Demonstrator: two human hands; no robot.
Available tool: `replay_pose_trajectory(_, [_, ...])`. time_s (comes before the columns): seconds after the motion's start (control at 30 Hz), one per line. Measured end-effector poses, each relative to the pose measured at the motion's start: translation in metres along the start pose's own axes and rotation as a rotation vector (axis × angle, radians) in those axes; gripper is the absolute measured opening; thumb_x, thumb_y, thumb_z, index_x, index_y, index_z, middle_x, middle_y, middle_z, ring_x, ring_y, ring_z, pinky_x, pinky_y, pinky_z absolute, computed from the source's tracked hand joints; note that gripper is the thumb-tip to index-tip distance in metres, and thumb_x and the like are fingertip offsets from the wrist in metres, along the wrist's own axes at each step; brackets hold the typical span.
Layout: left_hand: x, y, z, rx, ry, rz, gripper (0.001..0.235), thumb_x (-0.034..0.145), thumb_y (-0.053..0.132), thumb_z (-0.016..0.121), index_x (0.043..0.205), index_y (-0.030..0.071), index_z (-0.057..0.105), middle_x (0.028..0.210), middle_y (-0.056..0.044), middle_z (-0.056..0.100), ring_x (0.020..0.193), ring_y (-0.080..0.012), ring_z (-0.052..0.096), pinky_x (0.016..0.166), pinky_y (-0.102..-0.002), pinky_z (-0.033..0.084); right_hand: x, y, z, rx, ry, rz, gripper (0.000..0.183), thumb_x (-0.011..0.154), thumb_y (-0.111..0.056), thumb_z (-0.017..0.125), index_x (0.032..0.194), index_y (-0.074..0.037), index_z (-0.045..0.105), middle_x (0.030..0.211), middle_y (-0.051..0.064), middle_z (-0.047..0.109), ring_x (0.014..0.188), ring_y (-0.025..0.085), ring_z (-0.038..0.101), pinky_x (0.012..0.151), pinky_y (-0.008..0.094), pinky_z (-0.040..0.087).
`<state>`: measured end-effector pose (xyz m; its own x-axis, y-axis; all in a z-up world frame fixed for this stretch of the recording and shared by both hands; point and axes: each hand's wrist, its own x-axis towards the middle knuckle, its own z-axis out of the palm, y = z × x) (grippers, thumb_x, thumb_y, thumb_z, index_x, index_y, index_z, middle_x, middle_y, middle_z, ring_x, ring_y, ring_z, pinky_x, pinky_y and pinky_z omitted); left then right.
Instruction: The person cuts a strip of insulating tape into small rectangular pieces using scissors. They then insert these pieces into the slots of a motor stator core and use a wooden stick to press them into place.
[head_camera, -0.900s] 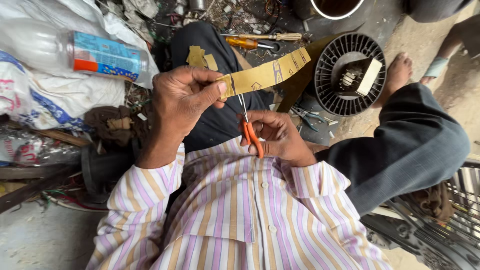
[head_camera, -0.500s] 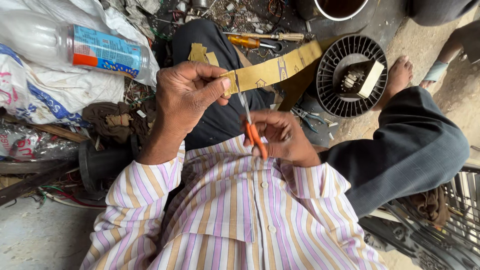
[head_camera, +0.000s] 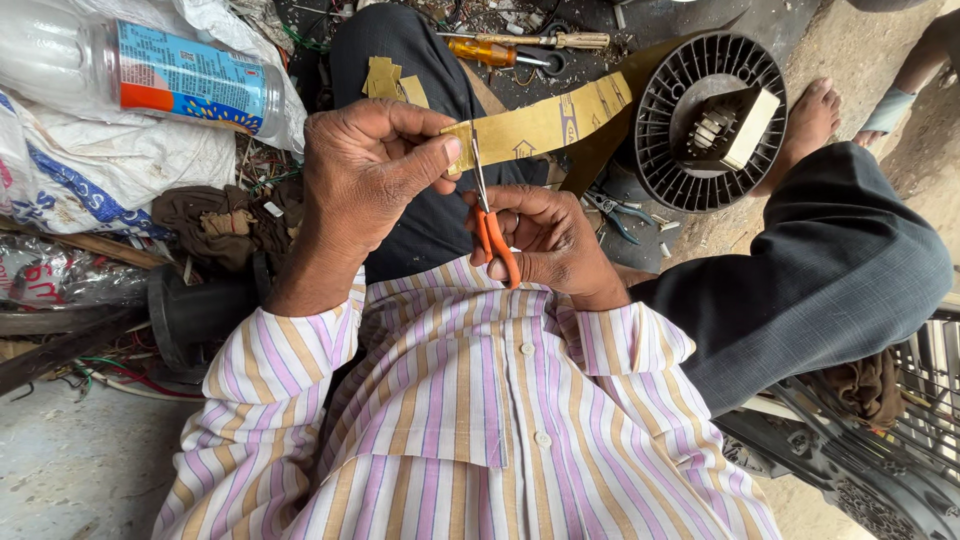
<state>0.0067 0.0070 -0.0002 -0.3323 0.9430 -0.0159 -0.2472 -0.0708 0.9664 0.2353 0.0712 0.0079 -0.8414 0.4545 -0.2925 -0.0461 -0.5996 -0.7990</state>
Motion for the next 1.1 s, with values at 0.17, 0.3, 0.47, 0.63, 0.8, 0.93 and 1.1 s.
replay_pose_trajectory(0.17, [0.000, 0.000, 0.002, 0.009, -0.009, -0.017, 0.012, 0.097, -0.001, 0.077, 0.105, -0.008, 0.072, 0.094, -0.018, 0.077, 0.075, -0.0141, 0.076, 0.066, -0.025, 0.067, -0.001, 0.002, 0.000, -0.014, -0.002, -0.026, 0.063, 0.082, 0.010, 0.083, 0.141, 0.006, 0.061, 0.120, 0.016, 0.072, 0.097, 0.020, 0.073, 0.089, 0.031, 0.063])
replay_pose_trajectory(0.3, [0.002, 0.000, 0.001, -0.006, -0.002, -0.014, 0.013, 0.096, -0.001, 0.078, 0.105, -0.008, 0.072, 0.095, -0.018, 0.077, 0.075, -0.0142, 0.076, 0.066, -0.026, 0.067, 0.000, 0.005, 0.000, 0.003, -0.025, -0.051, 0.062, 0.084, 0.011, 0.081, 0.142, 0.005, 0.060, 0.119, 0.016, 0.072, 0.095, 0.020, 0.074, 0.086, 0.031, 0.063])
replay_pose_trajectory(0.47, [0.001, -0.006, 0.002, -0.067, 0.018, -0.059, 0.013, 0.095, -0.001, 0.079, 0.104, -0.007, 0.073, 0.092, -0.016, 0.077, 0.073, -0.0144, 0.075, 0.065, -0.025, 0.066, -0.003, 0.013, 0.001, -0.018, 0.021, -0.061, 0.058, 0.088, 0.007, 0.079, 0.142, 0.005, 0.058, 0.120, 0.016, 0.072, 0.095, 0.019, 0.074, 0.086, 0.031, 0.063])
replay_pose_trajectory(0.63, [-0.004, -0.013, 0.004, -0.068, -0.012, -0.162, 0.013, 0.093, 0.000, 0.078, 0.103, -0.007, 0.074, 0.088, -0.016, 0.077, 0.069, -0.0154, 0.075, 0.062, -0.025, 0.065, -0.005, 0.018, -0.005, -0.045, 0.020, -0.103, 0.059, 0.089, 0.005, 0.082, 0.143, 0.006, 0.059, 0.118, 0.014, 0.070, 0.100, 0.018, 0.072, 0.087, 0.029, 0.062])
replay_pose_trajectory(0.8, [-0.007, -0.022, 0.001, -0.188, 0.025, -0.285, 0.015, 0.090, 0.001, 0.079, 0.102, -0.006, 0.074, 0.088, -0.016, 0.077, 0.068, -0.0159, 0.074, 0.062, -0.026, 0.065, -0.002, 0.021, -0.008, -0.039, 0.047, -0.045, 0.057, 0.088, 0.005, 0.079, 0.141, 0.006, 0.059, 0.116, 0.014, 0.073, 0.093, 0.015, 0.072, 0.079, 0.027, 0.062])
replay_pose_trajectory(0.93, [-0.006, -0.032, -0.002, -0.294, 0.021, -0.371, 0.017, 0.088, 0.003, 0.080, 0.102, -0.006, 0.074, 0.087, -0.016, 0.076, 0.067, -0.0176, 0.074, 0.061, -0.027, 0.065, 0.000, 0.026, -0.013, -0.063, 0.022, -0.055, 0.058, 0.088, 0.005, 0.079, 0.142, 0.005, 0.058, 0.105, 0.012, 0.076, 0.090, 0.013, 0.072, 0.075, 0.025, 0.060])
replay_pose_trajectory(1.1, [-0.009, -0.049, -0.006, -0.401, 0.032, -0.459, 0.016, 0.088, 0.004, 0.080, 0.100, -0.005, 0.074, 0.085, -0.015, 0.076, 0.067, -0.0183, 0.074, 0.059, -0.028, 0.065, 0.002, 0.037, -0.018, -0.152, 0.049, -0.061, 0.056, 0.089, 0.005, 0.081, 0.141, 0.006, 0.061, 0.107, 0.009, 0.074, 0.091, 0.011, 0.070, 0.080, 0.023, 0.059])
